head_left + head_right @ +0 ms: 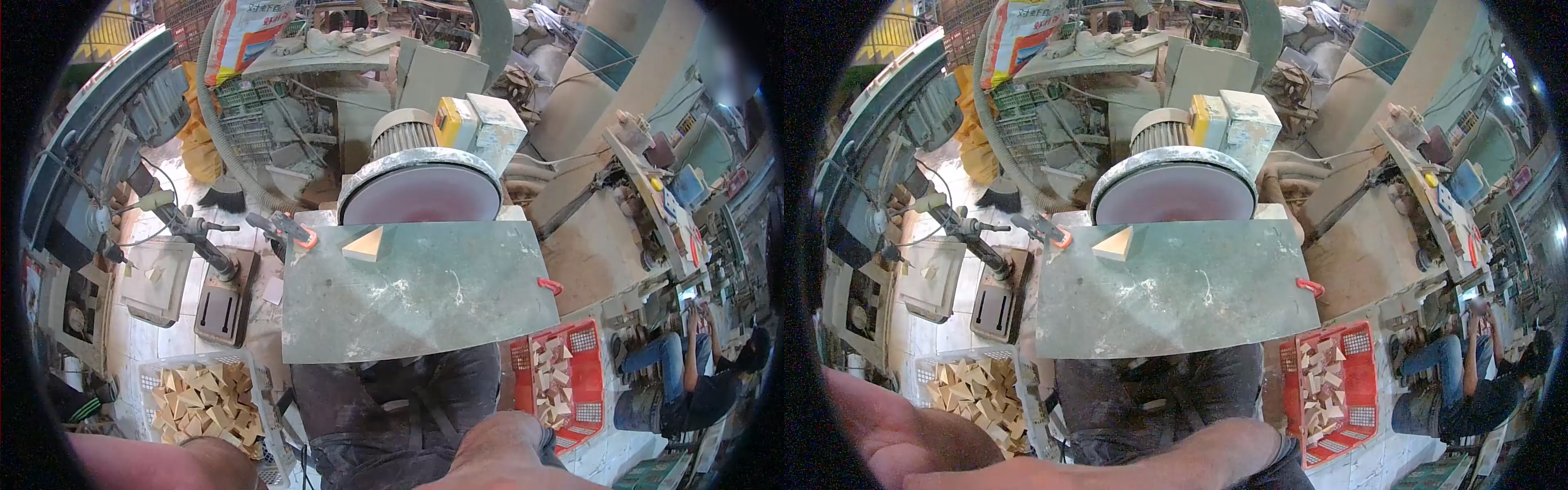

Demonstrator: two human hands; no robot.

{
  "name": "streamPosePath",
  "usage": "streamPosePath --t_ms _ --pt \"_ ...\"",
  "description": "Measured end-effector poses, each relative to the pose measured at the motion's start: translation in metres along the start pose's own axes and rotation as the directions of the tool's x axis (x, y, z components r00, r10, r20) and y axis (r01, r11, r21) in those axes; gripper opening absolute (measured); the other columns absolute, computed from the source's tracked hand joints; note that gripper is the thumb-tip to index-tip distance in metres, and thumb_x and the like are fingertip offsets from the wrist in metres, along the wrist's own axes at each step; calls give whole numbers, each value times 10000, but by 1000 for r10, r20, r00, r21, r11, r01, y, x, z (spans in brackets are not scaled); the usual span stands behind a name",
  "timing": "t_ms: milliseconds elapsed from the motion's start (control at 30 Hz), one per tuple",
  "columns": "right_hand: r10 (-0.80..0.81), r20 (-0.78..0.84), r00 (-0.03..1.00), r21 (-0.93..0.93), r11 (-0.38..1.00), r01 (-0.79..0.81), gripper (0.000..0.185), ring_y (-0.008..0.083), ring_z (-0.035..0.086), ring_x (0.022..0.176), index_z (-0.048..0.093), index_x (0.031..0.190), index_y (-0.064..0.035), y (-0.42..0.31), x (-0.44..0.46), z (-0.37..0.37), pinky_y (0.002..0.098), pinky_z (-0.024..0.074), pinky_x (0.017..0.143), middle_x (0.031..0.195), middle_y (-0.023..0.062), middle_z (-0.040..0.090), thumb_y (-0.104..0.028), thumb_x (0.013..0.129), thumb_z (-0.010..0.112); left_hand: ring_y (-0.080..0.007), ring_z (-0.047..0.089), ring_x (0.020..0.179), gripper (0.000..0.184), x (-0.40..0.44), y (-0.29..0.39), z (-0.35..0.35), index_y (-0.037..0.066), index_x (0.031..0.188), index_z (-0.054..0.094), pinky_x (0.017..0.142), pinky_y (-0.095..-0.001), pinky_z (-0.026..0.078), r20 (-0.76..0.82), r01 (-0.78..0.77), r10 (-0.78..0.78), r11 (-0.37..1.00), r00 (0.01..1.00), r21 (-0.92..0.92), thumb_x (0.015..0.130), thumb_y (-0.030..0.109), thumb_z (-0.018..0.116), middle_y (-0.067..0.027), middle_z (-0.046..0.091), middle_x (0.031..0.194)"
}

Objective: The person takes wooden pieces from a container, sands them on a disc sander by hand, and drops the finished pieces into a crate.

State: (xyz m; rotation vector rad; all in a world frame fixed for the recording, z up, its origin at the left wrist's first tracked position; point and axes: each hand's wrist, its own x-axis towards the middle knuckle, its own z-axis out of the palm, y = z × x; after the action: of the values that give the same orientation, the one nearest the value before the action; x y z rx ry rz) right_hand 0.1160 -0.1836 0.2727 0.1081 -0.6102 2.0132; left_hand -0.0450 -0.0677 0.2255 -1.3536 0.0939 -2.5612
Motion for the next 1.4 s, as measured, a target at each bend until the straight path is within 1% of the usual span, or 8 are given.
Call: streamPosePath --t_ms 133,367,667,967,1167,1300,1333,1400 --pt "-166 592 789 -116 951 287 401 251 555 529 611 642 77 11 14 -32 304 417 489 643 152 614 -320 584 594 -396 481 1287 765 1 0 -1 120 1408 488 1099 -611 318 -17 -5 5 1000 1000 1 913 702 444 -169 500 1430" --pt "-245 674 697 3 944 329 317 261 577 549 642 676 49 11 22 -34 344 437 505 663 169 627 -266 664 608 -396 481 1287 758 -1 1 -2 121 1405 491 1099 -610 318 -20 1 -1 1000 1000 1 915 697 444 -168 501 1428" --pt "-217 80 973 -83 971 223 333 250 563 527 640 654 27 -19 69 -1 326 430 504 659 157 634 -301 619 590 -395 480 1287 748 0 5 -5 122 1401 495 1099 -609 318 -15 4 -4 1000 1000 5 918 691 443 -167 502 1427" --pt "-3 -531 847 -21 1000 -9 306 226 557 517 643 640 1 4 -14 31 303 423 501 654 146 643 -295 575 600 -395 480 1287 739 0 1 -7 122 1397 500 1099 -608 318 4 -12 12 1000 1000 2 921 685 443 -166 504 1425" --pt "0 401 916 -17 1000 8 484 280 646 742 698 937 55 -13 -8 -64 378 565 684 924 231 662 -409 946 563 -395 480 1287 733 5 -1 -13 123 1394 503 1099 -607 318 -7 -45 46 999 999 21 923 681 443 -166 505 1424" --pt "134 542 829 120 965 -235 752 397 631 1067 501 1290 180 3 -7 -48 437 541 923 1164 314 620 -493 957 534 -395 480 1287 729 -6 0 -10 123 1392 505 1099 -607 318 -6 -1 1 1000 1000 11 924 679 442 -165 506 1423" --pt "-90 244 966 331 943 4 778 391 611 1117 505 1286 194 23 -28 -21 443 474 1040 1246 344 573 -497 939 593 -395 480 1287 728 -7 1 -11 123 1392 505 1099 -607 318 -3 8 -8 1000 1000 10 925 678 442 -165 506 1423" --pt "-103 262 960 308 951 18 774 390 611 1117 508 1284 193 21 -31 -30 443 472 1041 1247 343 573 -495 939 595 -395 480 1287 726 -9 2 -10 124 1391 506 1099 -606 318 -21 1 -1 1000 1000 14 925 677 442 -165 506 1423"
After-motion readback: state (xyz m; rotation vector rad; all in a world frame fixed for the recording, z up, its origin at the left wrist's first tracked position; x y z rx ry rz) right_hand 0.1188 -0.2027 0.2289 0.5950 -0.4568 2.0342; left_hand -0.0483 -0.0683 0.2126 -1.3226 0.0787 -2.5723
